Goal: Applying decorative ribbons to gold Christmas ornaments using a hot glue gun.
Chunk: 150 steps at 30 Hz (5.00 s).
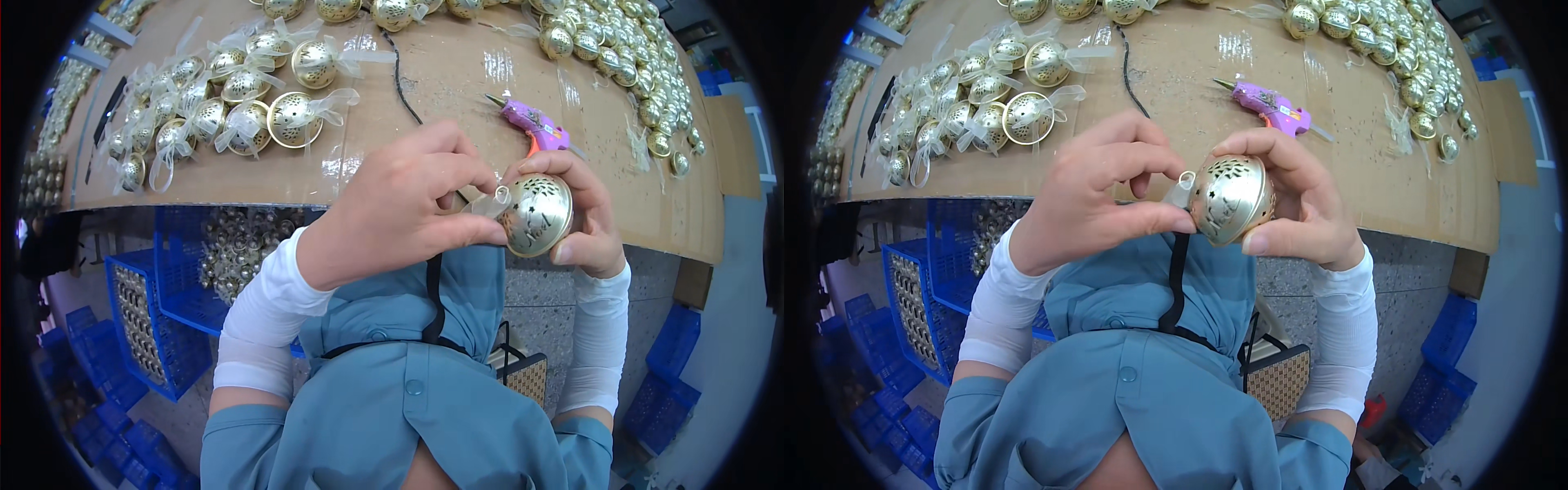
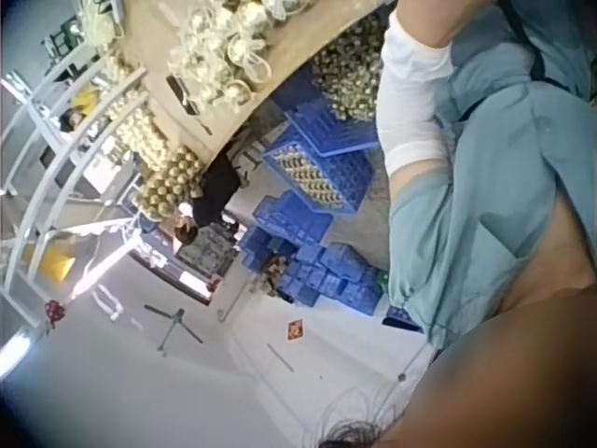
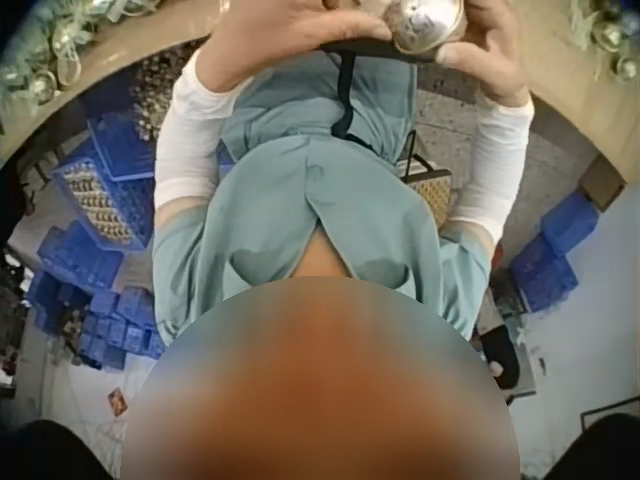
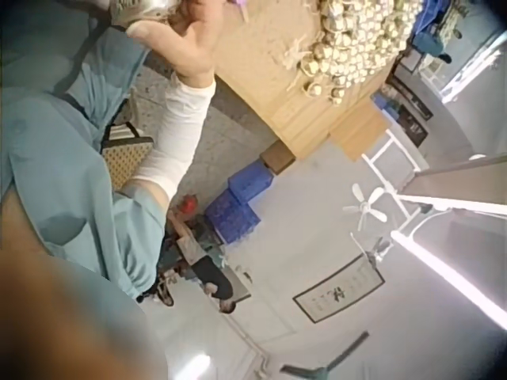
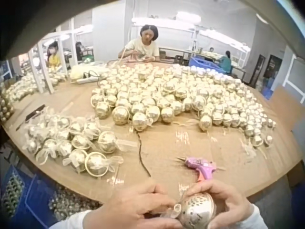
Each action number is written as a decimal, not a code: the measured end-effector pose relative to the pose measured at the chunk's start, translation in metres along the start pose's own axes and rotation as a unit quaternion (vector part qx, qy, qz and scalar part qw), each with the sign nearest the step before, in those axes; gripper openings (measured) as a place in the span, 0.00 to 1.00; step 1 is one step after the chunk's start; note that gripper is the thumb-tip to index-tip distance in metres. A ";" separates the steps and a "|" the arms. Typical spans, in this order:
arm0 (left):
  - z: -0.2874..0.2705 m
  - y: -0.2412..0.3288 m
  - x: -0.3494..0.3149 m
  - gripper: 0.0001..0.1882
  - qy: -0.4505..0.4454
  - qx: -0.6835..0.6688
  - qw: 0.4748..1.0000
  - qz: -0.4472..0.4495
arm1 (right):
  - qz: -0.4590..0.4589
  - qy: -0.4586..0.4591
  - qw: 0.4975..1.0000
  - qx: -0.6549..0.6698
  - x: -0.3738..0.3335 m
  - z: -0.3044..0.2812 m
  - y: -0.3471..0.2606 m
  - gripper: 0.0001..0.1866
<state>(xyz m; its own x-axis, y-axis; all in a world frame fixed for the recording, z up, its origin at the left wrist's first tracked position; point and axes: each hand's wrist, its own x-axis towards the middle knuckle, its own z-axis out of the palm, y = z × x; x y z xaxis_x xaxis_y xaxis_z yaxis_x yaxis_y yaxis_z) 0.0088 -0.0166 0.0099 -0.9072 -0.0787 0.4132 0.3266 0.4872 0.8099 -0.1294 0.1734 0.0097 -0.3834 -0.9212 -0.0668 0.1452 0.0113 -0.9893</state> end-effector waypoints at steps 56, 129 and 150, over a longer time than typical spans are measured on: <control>0.010 -0.037 -0.043 0.09 -0.063 -0.438 0.872 -0.208 | -0.008 -0.018 0.993 -0.118 -0.009 0.009 -0.001 0.41; 0.033 -0.025 -0.044 0.54 0.127 -0.457 0.875 -0.094 | 0.108 0.294 0.812 -0.493 0.001 -0.028 0.035 0.13; 0.015 -0.028 -0.040 0.53 0.079 -0.418 0.897 -0.121 | -0.045 0.164 0.978 -0.124 -0.043 0.000 0.019 0.29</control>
<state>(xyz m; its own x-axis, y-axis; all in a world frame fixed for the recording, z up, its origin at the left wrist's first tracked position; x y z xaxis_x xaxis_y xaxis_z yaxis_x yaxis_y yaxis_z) 0.0318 -0.0144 -0.0358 -0.9514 -0.2480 0.1826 0.2688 -0.3790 0.8855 -0.1097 0.2133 -0.0061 -0.6624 -0.7488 0.0250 -0.1137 0.0676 -0.9912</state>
